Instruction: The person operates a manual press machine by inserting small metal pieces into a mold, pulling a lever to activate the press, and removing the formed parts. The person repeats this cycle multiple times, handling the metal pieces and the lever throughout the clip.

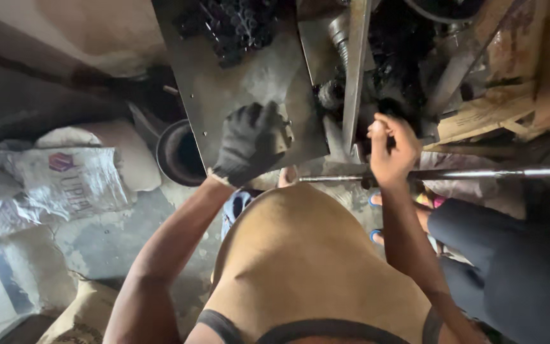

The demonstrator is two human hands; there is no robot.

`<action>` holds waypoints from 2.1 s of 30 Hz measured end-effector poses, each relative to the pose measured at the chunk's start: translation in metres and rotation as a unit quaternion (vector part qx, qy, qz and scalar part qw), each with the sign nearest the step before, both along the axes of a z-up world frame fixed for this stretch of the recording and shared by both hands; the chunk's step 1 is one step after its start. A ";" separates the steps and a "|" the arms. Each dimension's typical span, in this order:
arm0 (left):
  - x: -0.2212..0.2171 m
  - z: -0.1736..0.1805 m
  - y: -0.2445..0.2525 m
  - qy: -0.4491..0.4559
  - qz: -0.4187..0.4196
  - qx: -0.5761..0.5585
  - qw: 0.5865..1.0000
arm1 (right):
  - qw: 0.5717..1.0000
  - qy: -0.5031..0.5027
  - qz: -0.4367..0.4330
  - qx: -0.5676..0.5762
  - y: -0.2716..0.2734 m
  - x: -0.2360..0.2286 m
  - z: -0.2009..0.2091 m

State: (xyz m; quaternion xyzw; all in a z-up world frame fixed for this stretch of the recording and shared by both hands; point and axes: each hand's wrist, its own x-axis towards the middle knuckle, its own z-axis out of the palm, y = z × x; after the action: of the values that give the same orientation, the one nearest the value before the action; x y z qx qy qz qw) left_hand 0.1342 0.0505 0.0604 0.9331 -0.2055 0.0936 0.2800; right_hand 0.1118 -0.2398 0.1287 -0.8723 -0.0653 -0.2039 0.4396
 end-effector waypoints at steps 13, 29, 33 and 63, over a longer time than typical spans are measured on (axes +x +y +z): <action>-0.054 -0.058 0.068 0.046 0.074 -0.185 0.979 | 0.953 0.244 0.089 -0.157 0.081 0.058 -0.138; -0.058 -0.101 0.065 0.081 0.110 -0.262 0.955 | 0.851 0.323 0.013 0.414 0.091 0.119 -0.164; -0.056 -0.105 0.064 0.080 0.117 -0.240 0.961 | 0.771 0.346 -0.016 0.534 0.108 0.172 -0.170; -0.064 -0.023 0.064 0.248 0.154 -0.201 0.935 | 0.797 0.286 0.327 -0.420 0.119 0.056 -0.036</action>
State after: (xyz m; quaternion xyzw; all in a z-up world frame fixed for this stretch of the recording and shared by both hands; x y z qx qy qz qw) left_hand 0.0705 0.1143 0.0375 0.8709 0.0396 -0.0596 0.4861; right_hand 0.1683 -0.1211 0.0927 -0.9167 -0.2975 0.2578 0.0692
